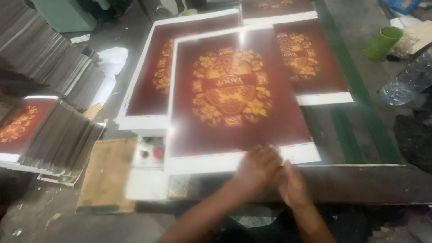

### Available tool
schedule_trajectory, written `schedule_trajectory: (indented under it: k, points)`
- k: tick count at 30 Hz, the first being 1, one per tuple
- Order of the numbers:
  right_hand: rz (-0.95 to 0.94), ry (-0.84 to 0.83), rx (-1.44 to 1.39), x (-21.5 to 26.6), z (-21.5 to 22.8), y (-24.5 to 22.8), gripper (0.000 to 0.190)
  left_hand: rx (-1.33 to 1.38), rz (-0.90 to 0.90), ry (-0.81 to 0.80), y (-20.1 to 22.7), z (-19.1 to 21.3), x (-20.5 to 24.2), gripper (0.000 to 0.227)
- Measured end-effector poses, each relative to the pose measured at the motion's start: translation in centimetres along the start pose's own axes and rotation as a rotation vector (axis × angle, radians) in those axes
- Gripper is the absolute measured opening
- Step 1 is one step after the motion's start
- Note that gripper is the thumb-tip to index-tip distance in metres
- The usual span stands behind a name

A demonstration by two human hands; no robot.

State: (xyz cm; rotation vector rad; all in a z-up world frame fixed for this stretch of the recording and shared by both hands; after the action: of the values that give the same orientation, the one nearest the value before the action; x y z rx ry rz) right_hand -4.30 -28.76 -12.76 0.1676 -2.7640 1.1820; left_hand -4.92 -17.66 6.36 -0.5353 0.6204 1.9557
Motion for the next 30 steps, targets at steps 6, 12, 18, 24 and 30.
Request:
schedule_trajectory:
  k: [6,12,18,24,30]
  points:
    - [0.157,0.428,0.175,1.9,8.4,-5.4,0.021,0.056,0.049,0.032,1.2,6.6,0.0,0.036]
    - [0.378,0.659,0.198,6.0,27.6,-8.9,0.03,-0.187,0.561,-0.106,-15.8,5.8,6.3,0.05]
    - [0.39,0.561,0.513,11.8,27.8,-12.2,0.036,-0.385,0.516,-0.295,-18.0,5.5,7.2,0.09]
    - [0.354,0.744,0.525,15.4,27.1,-12.5,0.045,-0.487,0.36,-0.27,-18.7,6.8,6.1,0.069]
    - [0.461,0.886,0.593,18.0,24.1,-13.0,0.035,-0.475,0.378,0.13,-17.9,11.1,5.9,0.006]
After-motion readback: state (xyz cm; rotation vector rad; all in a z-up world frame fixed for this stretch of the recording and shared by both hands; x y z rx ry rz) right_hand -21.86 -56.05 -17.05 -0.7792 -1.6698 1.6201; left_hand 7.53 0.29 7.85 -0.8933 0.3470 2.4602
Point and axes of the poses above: each hand's wrist, its own x-axis away from the middle knuckle, its own z-axis out of the back of the hand, y = z × x, the point moved 10 cm from there along -x, towards the middle knuckle, and after that the axes turned 6 degrees about -z, right-handed, at the moved point
